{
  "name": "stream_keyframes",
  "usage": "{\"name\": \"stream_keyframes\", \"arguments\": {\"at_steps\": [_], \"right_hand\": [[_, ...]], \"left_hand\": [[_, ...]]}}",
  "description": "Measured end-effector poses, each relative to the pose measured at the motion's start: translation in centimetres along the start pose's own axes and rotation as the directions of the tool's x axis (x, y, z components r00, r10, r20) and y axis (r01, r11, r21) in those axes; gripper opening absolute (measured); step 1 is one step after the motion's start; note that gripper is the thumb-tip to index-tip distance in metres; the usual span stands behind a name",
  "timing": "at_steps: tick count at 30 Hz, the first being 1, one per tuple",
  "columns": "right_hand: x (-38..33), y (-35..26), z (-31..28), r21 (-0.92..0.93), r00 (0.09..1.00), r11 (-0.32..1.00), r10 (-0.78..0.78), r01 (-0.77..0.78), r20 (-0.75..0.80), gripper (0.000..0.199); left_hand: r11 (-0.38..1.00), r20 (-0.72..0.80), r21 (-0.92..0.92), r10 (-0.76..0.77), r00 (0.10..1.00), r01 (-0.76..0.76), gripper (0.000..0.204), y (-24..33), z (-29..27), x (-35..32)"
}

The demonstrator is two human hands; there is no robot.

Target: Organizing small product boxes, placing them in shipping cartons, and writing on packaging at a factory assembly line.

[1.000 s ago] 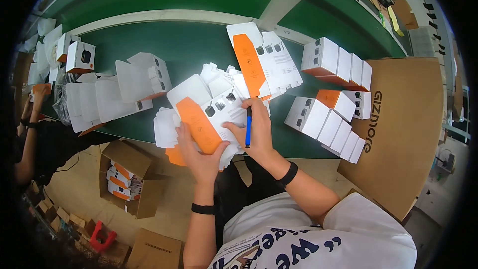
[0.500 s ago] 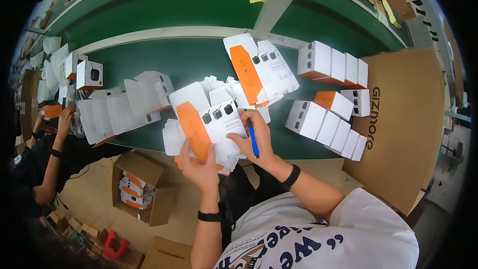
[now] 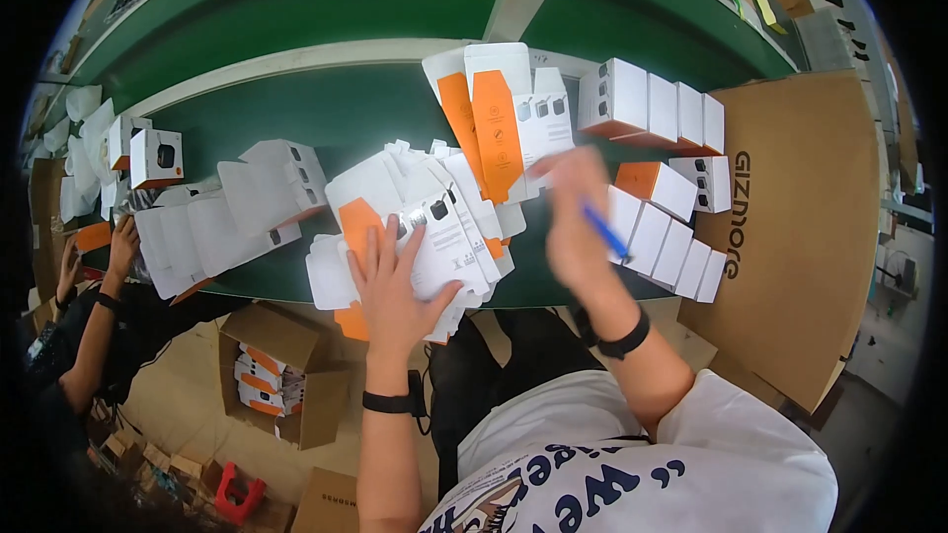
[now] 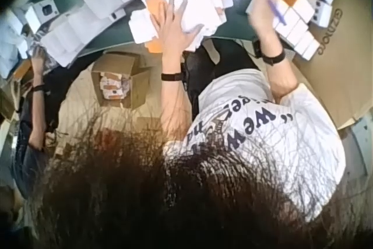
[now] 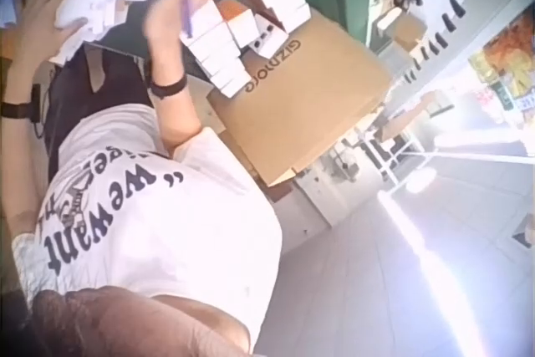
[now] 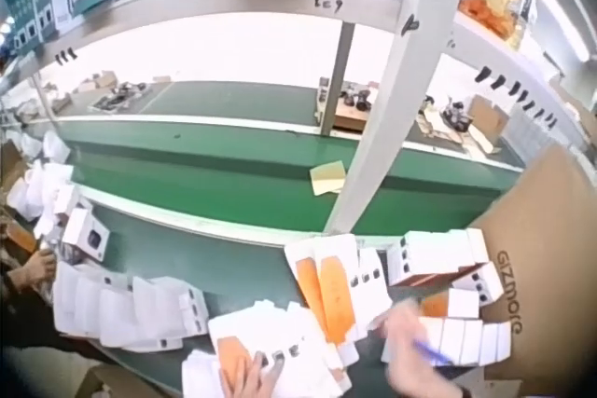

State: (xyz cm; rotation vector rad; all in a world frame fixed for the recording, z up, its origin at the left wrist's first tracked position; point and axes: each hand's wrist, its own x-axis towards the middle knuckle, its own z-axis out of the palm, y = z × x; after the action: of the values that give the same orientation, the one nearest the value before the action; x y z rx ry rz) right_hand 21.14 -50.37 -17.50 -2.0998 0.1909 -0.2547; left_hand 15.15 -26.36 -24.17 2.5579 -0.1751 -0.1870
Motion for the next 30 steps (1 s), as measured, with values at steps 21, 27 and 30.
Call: {"name": "stream_keyframes", "arguments": {"at_steps": [21,27,30], "right_hand": [[-5.3,3.8,9.1,0.105,0.816,0.979,-0.203,0.174,0.541,0.02],[-6.2,5.1,8.6,0.255,0.972,0.967,-0.032,-0.029,0.232,0.009],[-5.9,4.0,8.5,0.016,0.986,1.0,0.013,-0.016,0.169,0.019]], "left_hand": [[0.995,-0.076,0.001,-0.096,0.992,0.097,0.086,-0.2,2.1,-0.2],[0.99,-0.089,-0.114,-0.095,0.992,0.084,0.089,-0.2,1.3,-0.5],[0.913,-0.442,-0.376,-0.325,0.836,0.156,0.086,-0.1,1.7,-1.8]]}}
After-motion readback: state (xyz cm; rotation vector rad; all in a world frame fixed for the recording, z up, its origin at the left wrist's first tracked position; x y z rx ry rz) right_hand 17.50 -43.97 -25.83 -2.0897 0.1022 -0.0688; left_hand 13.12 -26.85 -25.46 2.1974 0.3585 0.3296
